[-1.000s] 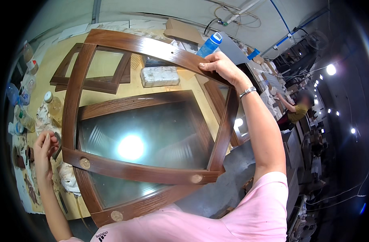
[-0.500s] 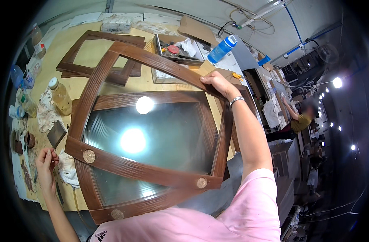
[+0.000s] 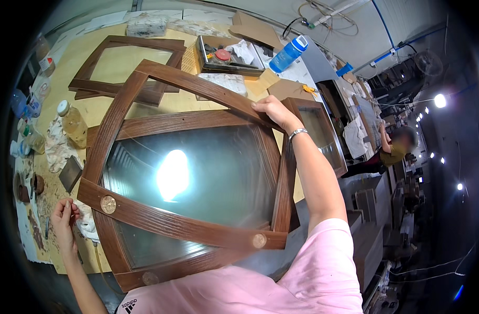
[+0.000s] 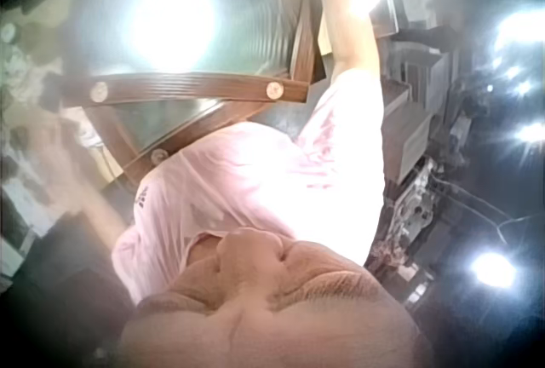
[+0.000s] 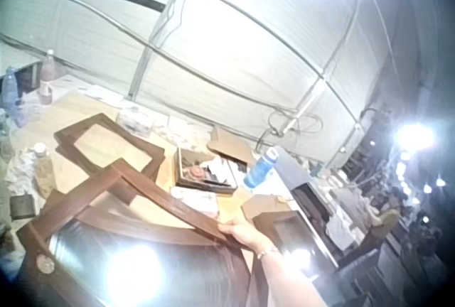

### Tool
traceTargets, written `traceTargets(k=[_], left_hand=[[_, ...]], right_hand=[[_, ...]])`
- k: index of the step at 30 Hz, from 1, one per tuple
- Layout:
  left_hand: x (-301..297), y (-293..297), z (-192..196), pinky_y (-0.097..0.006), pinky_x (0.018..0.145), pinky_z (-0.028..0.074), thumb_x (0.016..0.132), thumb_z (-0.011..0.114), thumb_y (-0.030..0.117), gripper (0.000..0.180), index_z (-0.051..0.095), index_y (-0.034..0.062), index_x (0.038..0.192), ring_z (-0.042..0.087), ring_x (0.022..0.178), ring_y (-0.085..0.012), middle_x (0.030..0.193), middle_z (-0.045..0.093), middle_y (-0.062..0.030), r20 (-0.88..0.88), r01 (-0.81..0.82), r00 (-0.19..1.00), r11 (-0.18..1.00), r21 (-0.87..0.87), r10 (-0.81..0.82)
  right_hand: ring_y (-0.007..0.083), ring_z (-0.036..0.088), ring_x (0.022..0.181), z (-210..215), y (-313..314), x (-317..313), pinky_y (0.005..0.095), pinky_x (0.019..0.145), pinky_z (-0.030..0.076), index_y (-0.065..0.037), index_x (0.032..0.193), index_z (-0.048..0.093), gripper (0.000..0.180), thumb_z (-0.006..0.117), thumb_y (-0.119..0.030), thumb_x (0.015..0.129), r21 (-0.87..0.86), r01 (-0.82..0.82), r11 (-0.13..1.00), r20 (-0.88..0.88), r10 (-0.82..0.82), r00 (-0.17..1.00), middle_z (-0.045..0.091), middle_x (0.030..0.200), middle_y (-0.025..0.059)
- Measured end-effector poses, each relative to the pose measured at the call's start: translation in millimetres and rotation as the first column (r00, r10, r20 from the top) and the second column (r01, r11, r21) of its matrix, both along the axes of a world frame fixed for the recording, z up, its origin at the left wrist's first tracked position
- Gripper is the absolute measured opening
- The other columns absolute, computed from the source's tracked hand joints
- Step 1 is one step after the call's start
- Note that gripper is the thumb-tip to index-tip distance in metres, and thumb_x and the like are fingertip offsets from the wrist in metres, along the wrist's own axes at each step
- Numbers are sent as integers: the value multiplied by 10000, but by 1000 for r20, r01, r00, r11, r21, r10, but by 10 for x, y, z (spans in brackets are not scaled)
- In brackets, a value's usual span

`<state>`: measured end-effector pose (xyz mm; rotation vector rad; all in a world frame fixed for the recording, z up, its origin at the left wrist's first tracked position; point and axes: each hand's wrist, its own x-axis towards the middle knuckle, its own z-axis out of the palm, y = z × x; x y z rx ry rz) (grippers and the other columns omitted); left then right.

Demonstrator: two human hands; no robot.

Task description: The person wipes a glass pane within a wooden frame using a cloth and liquid, turns the frame over to clean different sides, and uses a screwdriver to tighten a screw on the corner.

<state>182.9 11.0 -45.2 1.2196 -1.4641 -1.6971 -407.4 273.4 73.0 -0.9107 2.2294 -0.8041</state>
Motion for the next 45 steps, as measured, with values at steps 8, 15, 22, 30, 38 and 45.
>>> traceTargets(k=[8,15,22,30,38,45], left_hand=[[-10,58,-139,-181,678,479,1029,553,178,128,620,69,1016,565,733,-48,830,591,27,36,16,999,1000,1,-16],[268,85,-245,-204,656,475,1016,573,172,130,627,59,982,557,712,-57,824,595,14,32,-55,998,998,33,54],[508,-128,-94,-217,634,460,946,633,66,64,664,10,953,564,690,-59,794,632,8,108,-250,955,945,-211,276],[1285,-46,-695,-278,611,467,864,673,43,25,675,34,886,583,634,-129,718,639,-34,505,-154,767,878,-453,396],[1190,358,-534,-459,730,517,793,710,155,171,670,97,949,668,829,-352,850,689,-124,869,261,378,864,-430,318],[1501,398,-1071,-491,693,488,744,714,34,147,598,37,834,655,791,-399,781,656,-184,838,219,408,852,-475,363]], right_hand=[[90,297,569,-118,58,-31,328,549,254,-35,604,437,448,620,-294,920,-16,42,999,-182,-44,982,344,574,-30],[169,592,741,-358,-164,-166,325,726,449,-2,897,729,434,658,-429,884,-59,-2,998,-267,-14,964,671,789,86],[51,402,555,-56,174,-63,285,493,273,-38,662,632,377,710,-333,883,-172,33,985,-95,-50,994,500,612,-62],[90,536,818,793,105,-288,246,673,440,62,1097,595,577,839,-320,740,-123,-49,991,-374,-1,927,569,912,22],[64,416,660,2131,201,260,249,562,325,-3,781,563,530,816,-466,734,-98,-209,973,-744,68,665,431,691,-39],[71,451,620,2576,192,1178,262,546,407,0,756,548,515,947,-290,610,-166,-499,851,-955,-12,297,488,631,26]])
